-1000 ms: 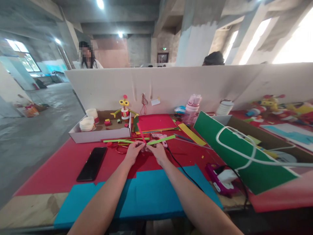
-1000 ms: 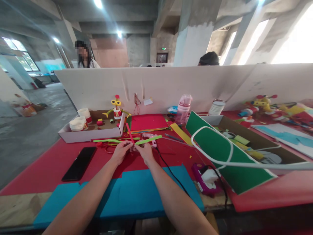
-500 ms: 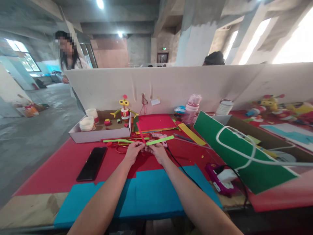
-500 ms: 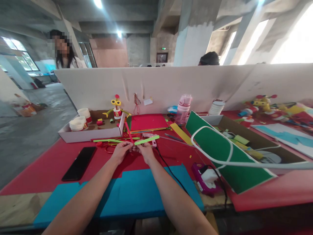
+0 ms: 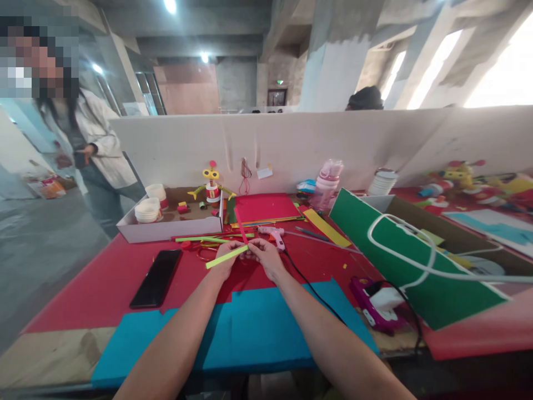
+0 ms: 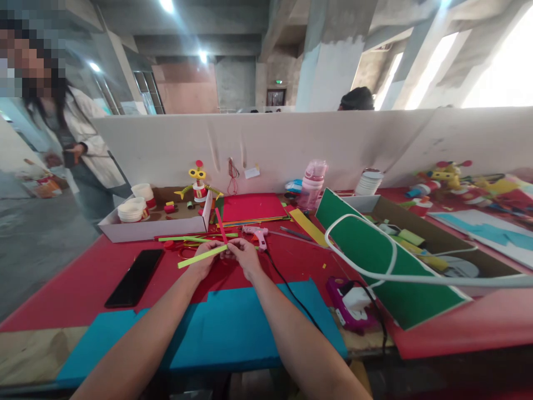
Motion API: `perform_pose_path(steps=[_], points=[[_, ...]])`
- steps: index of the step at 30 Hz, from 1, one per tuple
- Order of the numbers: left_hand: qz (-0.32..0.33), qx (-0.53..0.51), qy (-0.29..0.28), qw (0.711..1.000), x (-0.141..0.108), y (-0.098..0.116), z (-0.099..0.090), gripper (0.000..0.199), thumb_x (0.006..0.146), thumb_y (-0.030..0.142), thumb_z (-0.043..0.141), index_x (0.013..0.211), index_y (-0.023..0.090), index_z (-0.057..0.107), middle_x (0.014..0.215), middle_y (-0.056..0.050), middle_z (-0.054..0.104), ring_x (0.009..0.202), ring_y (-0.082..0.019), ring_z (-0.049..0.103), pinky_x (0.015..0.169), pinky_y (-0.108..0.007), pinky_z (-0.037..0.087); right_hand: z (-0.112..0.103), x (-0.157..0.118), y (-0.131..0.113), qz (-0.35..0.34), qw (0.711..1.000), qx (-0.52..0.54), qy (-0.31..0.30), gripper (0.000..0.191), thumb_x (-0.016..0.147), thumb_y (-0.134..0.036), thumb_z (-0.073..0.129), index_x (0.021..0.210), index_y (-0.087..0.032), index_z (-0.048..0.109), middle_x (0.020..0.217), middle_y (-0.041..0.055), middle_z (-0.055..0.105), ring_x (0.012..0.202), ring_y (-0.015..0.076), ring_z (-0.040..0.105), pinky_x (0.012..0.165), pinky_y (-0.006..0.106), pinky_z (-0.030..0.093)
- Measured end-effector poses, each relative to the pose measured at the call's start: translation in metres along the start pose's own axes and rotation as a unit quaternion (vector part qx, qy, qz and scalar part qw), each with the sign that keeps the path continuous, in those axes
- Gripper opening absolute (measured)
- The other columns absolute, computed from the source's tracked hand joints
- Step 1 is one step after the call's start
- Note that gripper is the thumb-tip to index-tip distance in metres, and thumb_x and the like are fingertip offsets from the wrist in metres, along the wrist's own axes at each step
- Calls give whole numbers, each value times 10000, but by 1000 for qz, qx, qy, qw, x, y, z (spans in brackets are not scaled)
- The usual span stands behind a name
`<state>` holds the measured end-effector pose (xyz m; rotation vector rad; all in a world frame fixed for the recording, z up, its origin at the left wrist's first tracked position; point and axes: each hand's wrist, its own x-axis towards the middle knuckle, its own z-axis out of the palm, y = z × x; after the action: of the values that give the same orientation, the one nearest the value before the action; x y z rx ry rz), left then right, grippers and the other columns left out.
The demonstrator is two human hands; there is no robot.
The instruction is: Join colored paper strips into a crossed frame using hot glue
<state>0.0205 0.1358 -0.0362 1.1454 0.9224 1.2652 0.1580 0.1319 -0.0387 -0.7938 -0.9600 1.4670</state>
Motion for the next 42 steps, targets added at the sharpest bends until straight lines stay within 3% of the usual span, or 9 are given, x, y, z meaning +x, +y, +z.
perform_pose_path(steps=[14,22,27,32,38,42], points=[[-17,5,5,1000,-1,2,2,273,598,348,769,735,117,723,645,-59,675,542,-128,562,545,-249,422,1,1,1,-15,1000,-12,20,301,598,-409,749,752,-170,652,626,-8,641,570,134,600,620,313,554],[-2,75,-41,996,-15,19,12,252,655,357,733,789,147,696,710,-40,670,666,-164,587,624,-263,437,2,1,-2,-55,993,-43,92,258,635,-414,706,739,-190,630,589,-19,609,551,141,579,593,294,526],[-8,19,-24,999,-10,12,11,296,673,415,712,774,142,656,648,-22,630,578,-115,544,572,-233,409,4,-1,-5,-37,998,-40,36,295,612,-444,729,742,-203,621,609,-16,623,588,157,601,642,321,542],[-14,34,-19,999,-8,11,8,271,660,392,721,705,137,643,606,-17,619,556,-109,529,549,-222,383,1,-1,-10,-4,1000,-7,-8,342,582,-451,763,718,-179,608,648,-16,639,608,133,613,680,314,555],[-12,47,-27,998,-8,10,6,248,679,376,705,700,136,644,598,-21,609,564,-117,531,557,-229,393,-3,-1,-13,16,999,-7,-33,351,559,-370,801,798,-159,654,685,-6,664,629,131,639,693,305,565],[-3,51,-35,998,-7,9,5,265,689,402,692,679,143,634,593,-18,599,552,-116,521,545,-229,388,-3,-2,-11,13,999,-35,-31,320,567,-381,794,753,-154,668,664,6,668,622,142,644,682,311,574]])
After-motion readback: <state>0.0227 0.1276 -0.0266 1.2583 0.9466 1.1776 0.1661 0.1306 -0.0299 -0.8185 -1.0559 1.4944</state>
